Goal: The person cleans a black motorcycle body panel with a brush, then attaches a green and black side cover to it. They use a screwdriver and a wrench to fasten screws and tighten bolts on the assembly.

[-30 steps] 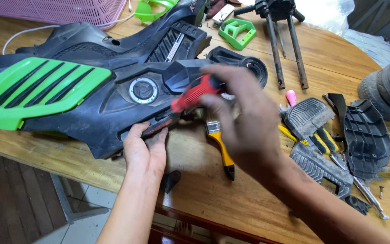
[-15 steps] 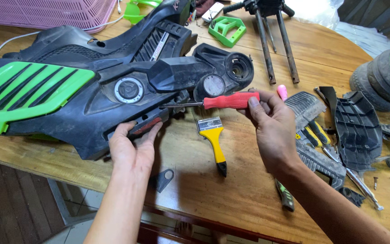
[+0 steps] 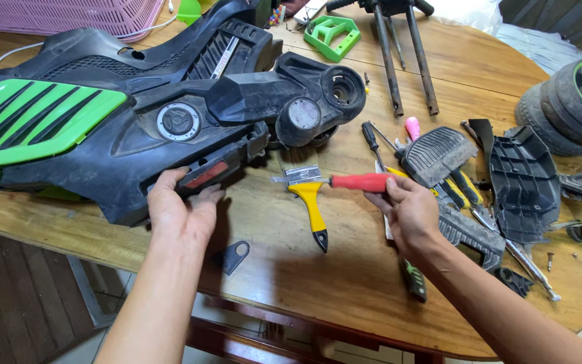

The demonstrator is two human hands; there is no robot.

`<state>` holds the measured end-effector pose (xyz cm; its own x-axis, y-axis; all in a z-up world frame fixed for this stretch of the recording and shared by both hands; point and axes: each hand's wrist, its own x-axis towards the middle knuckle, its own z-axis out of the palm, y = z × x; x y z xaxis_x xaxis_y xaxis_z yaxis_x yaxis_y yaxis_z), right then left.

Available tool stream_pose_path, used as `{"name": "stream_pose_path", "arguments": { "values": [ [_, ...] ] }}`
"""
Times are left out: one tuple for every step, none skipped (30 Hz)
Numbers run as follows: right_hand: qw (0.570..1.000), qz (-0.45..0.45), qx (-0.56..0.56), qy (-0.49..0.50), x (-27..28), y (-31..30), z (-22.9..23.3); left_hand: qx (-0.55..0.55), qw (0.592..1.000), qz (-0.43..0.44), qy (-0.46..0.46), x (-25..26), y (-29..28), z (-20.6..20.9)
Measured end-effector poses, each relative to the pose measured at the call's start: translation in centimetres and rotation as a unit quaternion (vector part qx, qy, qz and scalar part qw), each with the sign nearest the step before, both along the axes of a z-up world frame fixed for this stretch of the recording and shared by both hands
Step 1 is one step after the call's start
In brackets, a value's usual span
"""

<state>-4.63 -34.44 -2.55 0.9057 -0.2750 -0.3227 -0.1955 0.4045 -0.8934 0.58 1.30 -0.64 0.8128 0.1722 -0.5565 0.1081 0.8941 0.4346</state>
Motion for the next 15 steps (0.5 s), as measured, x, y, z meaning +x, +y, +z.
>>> {"name": "stream_pose_path", "arguments": {
  "values": [
    [1.0, -0.002, -0.021, 0.011, 0.0, -0.7, -0.9, 0.021, 1.0, 0.001, 0.017, 0.1, 0.1, -0.2],
    [0.999, -0.004, -0.042, 0.022, 0.0, -1.2, -1.6, 0.028, 0.999, -0.001, 0.023, 0.2, 0.3, -0.3],
    [0.997, -0.007, -0.064, 0.034, 0.1, -1.5, -2.2, 0.034, 0.999, -0.003, 0.029, 0.2, 0.4, -0.4],
    [0.995, -0.003, -0.092, 0.033, 0.2, -1.7, -2.7, 0.041, 0.999, -0.007, 0.035, 0.2, 0.4, -0.4],
    [0.992, 0.001, -0.12, 0.033, 0.3, -1.8, -2.9, 0.036, 0.999, -0.006, 0.035, 0.2, 0.5, -0.5],
    [0.989, 0.003, -0.146, 0.033, 0.2, -1.8, -2.9, 0.033, 0.999, -0.006, 0.034, 0.2, 0.5, -0.5],
    [0.977, 0.018, -0.205, 0.06, 0.1, -1.8, -2.8, 0.03, 0.999, -0.006, 0.034, 0.2, 0.5, -0.6],
    [0.961, 0.034, -0.262, 0.085, 0.0, -1.6, -2.6, 0.029, 0.999, -0.006, 0.032, 0.3, 0.5, -0.7],
    [0.94, 0.05, -0.318, 0.111, -0.2, -1.5, -2.3, 0.027, 0.999, -0.005, 0.03, 0.4, 0.5, -0.7],
    [0.92, 0.059, -0.376, 0.097, -0.2, -1.3, -1.8, 0.024, 0.999, -0.001, 0.027, 0.4, 0.6, -0.7],
    [0.896, 0.068, -0.432, 0.082, -0.3, -1.1, -1.4, 0.027, 0.999, -0.002, 0.026, 0.4, 0.7, -0.8],
    [0.868, 0.077, -0.485, 0.065, -0.2, -1.0, -1.1, 0.03, 0.999, -0.003, 0.024, 0.5, 0.6, -0.8],
    [0.845, 0.081, -0.527, 0.041, 0.1, -0.9, -0.8, 0.033, 0.999, -0.003, 0.022, 0.4, 0.6, -0.7],
    [0.82, 0.084, -0.566, 0.018, 0.4, -1.1, -0.6, 0.032, 0.999, -0.005, 0.016, 0.4, 0.6, -0.7],
    [0.793, 0.086, -0.603, -0.005, 0.8, -1.4, -0.6, 0.03, 0.999, -0.006, 0.01, 0.3, 0.6, -0.6]
  ]
}}
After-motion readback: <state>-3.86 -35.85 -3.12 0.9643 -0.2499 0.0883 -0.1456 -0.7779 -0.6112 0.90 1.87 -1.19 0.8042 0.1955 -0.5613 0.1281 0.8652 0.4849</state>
